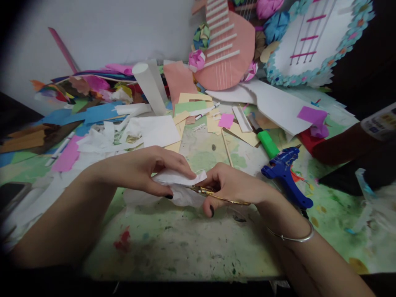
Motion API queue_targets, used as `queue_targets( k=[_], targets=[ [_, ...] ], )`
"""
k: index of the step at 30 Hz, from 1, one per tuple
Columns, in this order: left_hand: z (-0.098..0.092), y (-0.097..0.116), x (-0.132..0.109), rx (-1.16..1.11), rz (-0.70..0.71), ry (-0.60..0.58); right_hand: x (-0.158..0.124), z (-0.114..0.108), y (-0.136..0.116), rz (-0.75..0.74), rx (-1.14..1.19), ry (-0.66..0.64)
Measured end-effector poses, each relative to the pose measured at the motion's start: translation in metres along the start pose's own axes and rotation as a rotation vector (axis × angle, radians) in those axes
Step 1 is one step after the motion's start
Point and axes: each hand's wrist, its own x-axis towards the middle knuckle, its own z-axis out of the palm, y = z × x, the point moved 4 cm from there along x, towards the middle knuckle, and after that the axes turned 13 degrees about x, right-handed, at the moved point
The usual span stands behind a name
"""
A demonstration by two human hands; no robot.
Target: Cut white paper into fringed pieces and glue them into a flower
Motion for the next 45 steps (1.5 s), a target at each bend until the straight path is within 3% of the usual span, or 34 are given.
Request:
queue_targets(
  k=[13,30,45],
  targets=[
    [0.0006,-0.0007,0.0006,-0.122,-0.037,-0.044,-0.0017,-0.0035,0.003,0.018,-0.043,0.052],
    [0.0002,0.0007,0.0002,-0.045,-0.008,-0.036,-0.0003,-0.0067,0.009,-0.004,-0.059,0.019],
    [-0.0009,-0.0007,-0.0003,-0.01,0.01,-0.008,-0.0007,-0.0062,0.0078,0.044,-0.06,0.073]
  ],
)
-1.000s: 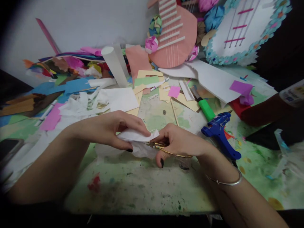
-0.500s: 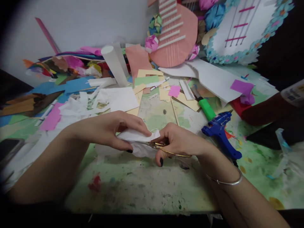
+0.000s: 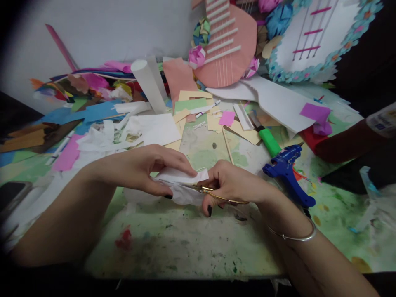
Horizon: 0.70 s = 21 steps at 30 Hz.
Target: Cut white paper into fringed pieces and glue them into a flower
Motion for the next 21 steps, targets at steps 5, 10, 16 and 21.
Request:
queue_targets(
  k=[5,10,16,21],
  targets=[
    [-0.0017,-0.0015,-0.0014,-0.056,-0.026,-0.001,0.0006,-0.0038,0.0011,-0.002,0.046,0.056],
    [-0.0052,-0.0013,-0.003,-0.078,-0.033,0.03,0.0001,-0.0047,-0.0009,-0.02,0.041,0.077],
    [-0.0058,-0.0011,-0.0032,-0.058,-0.01,0.053,0.0,-0.0037,-0.0025,-0.043,-0.014,0.024],
    [-0.0056,-0.002,-0.0034,-0.033,-0.009,0.058,-0.0016,-0.0016,-0.0045,-0.034,-0.009,0.004]
  ],
)
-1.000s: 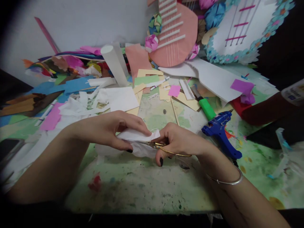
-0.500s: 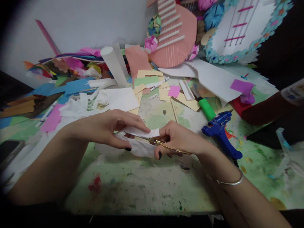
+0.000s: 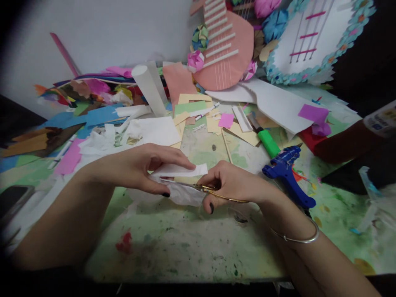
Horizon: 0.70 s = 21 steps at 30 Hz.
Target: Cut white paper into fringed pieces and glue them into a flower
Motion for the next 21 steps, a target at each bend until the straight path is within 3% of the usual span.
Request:
queue_targets(
  k=[6,21],
  targets=[
    [-0.0009,0.0001,0.0002,0.015,-0.009,0.011,0.0008,-0.0055,0.003,0.006,0.008,0.046],
    [0.0028,0.0016,0.0033,0.114,-0.004,0.023,0.0053,-0.0016,0.0056,0.002,-0.005,0.013]
  ],
)
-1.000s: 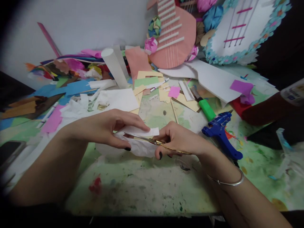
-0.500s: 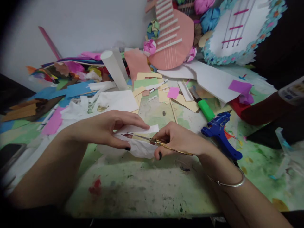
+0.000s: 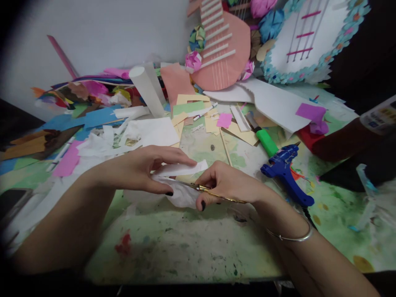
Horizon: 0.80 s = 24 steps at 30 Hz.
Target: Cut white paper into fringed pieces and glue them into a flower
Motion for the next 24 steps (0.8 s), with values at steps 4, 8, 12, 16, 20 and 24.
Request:
queue_targets(
  k=[4,8,12,16,20,24],
  targets=[
    [0.0024,-0.0009,0.0008,-0.041,0.0,-0.002,0.0012,0.0018,-0.0009,-0.025,0.003,0.01],
    [0.0032,-0.0012,0.0017,-0.033,-0.003,-0.006,0.0021,0.0045,-0.0022,-0.033,0.014,-0.001],
    [0.0032,-0.0003,0.0023,-0.018,0.001,-0.011,0.0039,0.0055,-0.0013,-0.046,0.011,-0.003],
    [0.004,-0.0004,0.0024,-0.002,-0.007,-0.023,0.0055,0.0059,0.0002,-0.056,-0.002,0.002],
    [0.0052,-0.0015,0.0021,-0.019,0.007,-0.027,0.0062,0.006,0.0004,-0.064,-0.021,0.002],
    [0.0064,-0.003,0.0017,-0.034,0.022,-0.023,0.0064,0.0059,0.0003,-0.063,-0.02,0.016]
  ],
)
